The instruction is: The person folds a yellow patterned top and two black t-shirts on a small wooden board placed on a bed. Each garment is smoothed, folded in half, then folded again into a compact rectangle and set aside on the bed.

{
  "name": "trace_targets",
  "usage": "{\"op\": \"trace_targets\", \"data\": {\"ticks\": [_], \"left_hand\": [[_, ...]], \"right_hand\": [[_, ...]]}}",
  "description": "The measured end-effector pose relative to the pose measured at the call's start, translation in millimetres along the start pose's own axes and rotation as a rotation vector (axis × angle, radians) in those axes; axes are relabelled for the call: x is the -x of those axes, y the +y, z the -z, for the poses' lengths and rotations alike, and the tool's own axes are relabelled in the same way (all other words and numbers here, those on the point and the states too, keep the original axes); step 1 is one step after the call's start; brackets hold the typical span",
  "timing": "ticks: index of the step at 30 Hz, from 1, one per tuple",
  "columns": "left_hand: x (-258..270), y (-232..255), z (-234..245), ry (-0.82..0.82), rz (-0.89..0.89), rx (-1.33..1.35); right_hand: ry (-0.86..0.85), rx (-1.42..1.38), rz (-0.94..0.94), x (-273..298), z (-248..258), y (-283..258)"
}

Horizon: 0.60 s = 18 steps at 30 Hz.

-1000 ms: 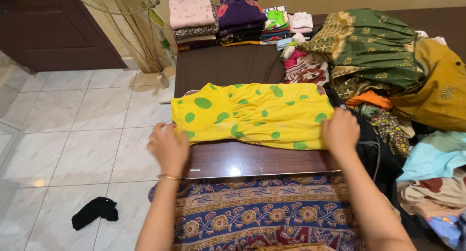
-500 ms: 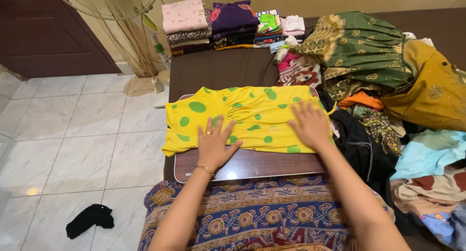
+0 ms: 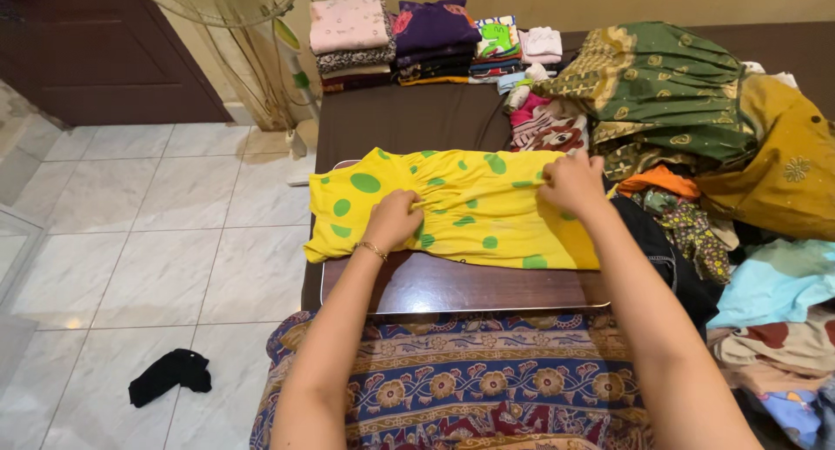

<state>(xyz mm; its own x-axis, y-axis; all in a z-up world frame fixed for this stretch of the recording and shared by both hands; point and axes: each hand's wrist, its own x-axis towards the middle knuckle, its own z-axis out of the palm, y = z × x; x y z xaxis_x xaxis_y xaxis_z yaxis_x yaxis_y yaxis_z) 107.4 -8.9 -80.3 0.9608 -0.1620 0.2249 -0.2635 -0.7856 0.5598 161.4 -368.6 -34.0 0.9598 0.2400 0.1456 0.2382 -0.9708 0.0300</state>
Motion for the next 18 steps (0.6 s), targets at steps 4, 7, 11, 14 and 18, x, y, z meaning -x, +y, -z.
{"op": "trace_targets", "data": {"ticks": [4,7,11,14,18], "left_hand": [[-5.2,3.6,16.0,0.135,-0.057,-0.007],[2.4,5.6,19.9,0.274,-0.191,-0.17],[24.6,-2.7,23.6,0.306,-0.381,-0.283],[30.2,-9.5,21.2,0.288,-0.401,-0.254],[27.2,-9.3,22.0,0.21,-0.401,-0.349]], "right_hand": [[0.535,-0.079,0.215,-11.0,18.4,5.8],[0.61,-0.01,0.252,0.0,3.5,8.9],[0.481,0.06,0.239,38.1,-26.9,11.4],[0.349,0.003,0.214,64.8,-40.7,8.7],[-0.007,-0.011,0.088,64.0,-23.0,5.1]]}}
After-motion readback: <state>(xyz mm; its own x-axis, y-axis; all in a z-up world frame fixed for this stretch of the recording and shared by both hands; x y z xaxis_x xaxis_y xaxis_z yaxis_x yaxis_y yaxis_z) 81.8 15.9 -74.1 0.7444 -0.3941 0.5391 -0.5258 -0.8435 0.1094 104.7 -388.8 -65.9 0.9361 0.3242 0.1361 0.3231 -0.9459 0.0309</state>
